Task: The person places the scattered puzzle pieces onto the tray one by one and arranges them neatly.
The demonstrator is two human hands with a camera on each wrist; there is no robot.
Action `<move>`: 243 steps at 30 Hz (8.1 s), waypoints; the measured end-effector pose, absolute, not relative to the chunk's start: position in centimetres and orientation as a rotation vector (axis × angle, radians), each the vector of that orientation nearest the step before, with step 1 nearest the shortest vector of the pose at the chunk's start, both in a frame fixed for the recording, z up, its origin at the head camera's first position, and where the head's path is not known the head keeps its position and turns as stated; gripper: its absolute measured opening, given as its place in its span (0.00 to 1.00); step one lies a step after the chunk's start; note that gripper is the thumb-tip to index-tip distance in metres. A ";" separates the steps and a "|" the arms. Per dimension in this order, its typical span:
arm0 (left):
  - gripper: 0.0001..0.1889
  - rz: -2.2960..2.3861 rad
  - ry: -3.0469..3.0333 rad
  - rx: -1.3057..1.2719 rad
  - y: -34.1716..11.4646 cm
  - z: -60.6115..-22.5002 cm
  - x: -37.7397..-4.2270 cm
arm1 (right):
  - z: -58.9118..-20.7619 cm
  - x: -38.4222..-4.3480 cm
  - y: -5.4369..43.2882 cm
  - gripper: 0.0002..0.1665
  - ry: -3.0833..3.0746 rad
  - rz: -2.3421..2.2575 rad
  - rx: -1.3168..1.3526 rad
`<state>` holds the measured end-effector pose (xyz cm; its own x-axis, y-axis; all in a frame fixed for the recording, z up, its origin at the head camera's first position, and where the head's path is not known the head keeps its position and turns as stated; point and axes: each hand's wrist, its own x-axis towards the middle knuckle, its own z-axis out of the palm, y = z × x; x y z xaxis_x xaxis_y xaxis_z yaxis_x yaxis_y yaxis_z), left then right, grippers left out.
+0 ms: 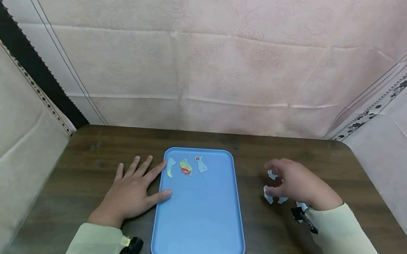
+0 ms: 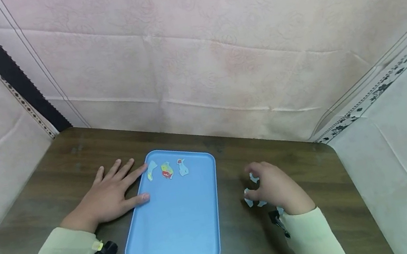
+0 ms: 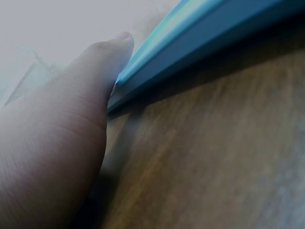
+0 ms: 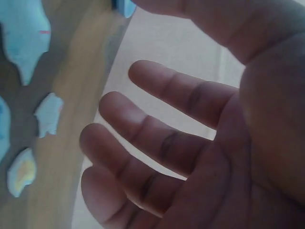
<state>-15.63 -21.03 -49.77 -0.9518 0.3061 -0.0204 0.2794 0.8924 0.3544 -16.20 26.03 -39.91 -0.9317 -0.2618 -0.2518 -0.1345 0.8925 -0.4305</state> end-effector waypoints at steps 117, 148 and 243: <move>0.52 0.540 2.991 0.476 -21.1 -49.5 -15.4 | -41.4 -21.0 17.3 0.18 2.866 -0.579 -0.561; 0.53 0.540 2.992 0.480 -21.2 -49.8 -15.7 | -42.2 -24.0 12.3 0.22 2.828 -0.501 -0.469; 0.53 0.520 2.973 0.463 -21.2 -50.2 -15.9 | -42.6 -14.5 28.9 0.36 2.760 -0.419 -0.125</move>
<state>-15.91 -21.17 -50.16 -0.9503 0.3096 -0.0341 0.2796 0.8961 0.3446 -14.51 28.90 -42.64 -0.9366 -0.1369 -0.3225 -0.0350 0.9525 -0.3026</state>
